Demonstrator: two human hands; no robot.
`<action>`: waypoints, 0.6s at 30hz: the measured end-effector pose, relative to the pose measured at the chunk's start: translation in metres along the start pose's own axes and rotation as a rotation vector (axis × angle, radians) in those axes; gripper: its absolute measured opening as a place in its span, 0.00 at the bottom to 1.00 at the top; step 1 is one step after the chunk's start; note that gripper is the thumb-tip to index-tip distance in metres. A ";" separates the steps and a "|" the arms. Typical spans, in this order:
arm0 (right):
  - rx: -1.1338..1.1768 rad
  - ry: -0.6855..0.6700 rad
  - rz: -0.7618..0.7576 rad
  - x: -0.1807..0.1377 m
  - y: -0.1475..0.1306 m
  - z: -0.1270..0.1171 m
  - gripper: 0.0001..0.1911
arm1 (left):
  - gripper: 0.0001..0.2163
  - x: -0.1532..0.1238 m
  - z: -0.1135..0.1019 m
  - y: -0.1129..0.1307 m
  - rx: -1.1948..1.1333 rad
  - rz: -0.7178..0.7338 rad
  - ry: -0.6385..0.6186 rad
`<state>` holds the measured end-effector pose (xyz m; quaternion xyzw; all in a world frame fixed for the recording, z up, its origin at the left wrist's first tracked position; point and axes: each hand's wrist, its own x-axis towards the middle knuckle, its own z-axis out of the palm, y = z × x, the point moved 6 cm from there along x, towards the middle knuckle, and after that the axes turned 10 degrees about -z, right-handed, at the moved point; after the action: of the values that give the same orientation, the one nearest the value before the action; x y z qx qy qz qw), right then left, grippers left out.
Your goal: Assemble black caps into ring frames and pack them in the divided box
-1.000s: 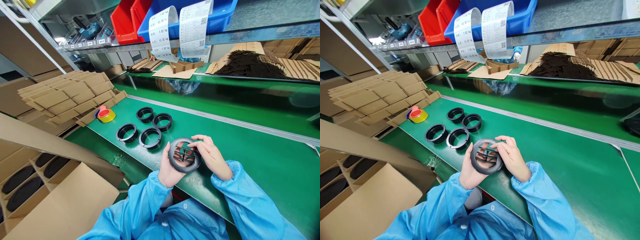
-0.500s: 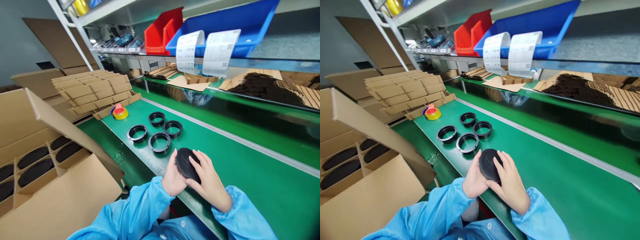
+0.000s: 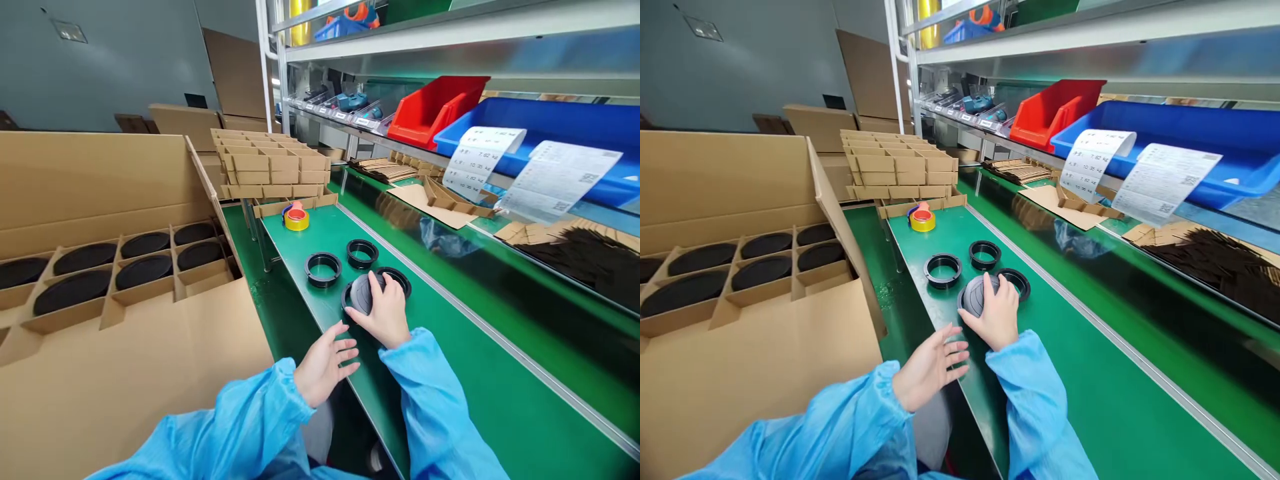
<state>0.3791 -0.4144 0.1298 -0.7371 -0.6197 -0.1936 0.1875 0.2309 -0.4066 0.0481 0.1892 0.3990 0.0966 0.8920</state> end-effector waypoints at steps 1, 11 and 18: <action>-0.048 -0.035 -0.017 0.009 -0.005 0.009 0.51 | 0.16 -0.002 -0.008 0.005 -0.009 -0.002 0.025; -0.156 -0.246 -0.051 -0.073 -0.017 0.016 0.48 | 0.19 -0.072 -0.090 0.068 0.203 0.019 0.085; -0.157 -0.200 0.010 -0.077 -0.009 -0.046 0.38 | 0.23 -0.064 -0.097 0.083 0.333 0.026 0.107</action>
<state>0.3557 -0.5016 0.1289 -0.7684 -0.6144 -0.1659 0.0673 0.1141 -0.3266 0.0662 0.3339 0.4538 0.0504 0.8246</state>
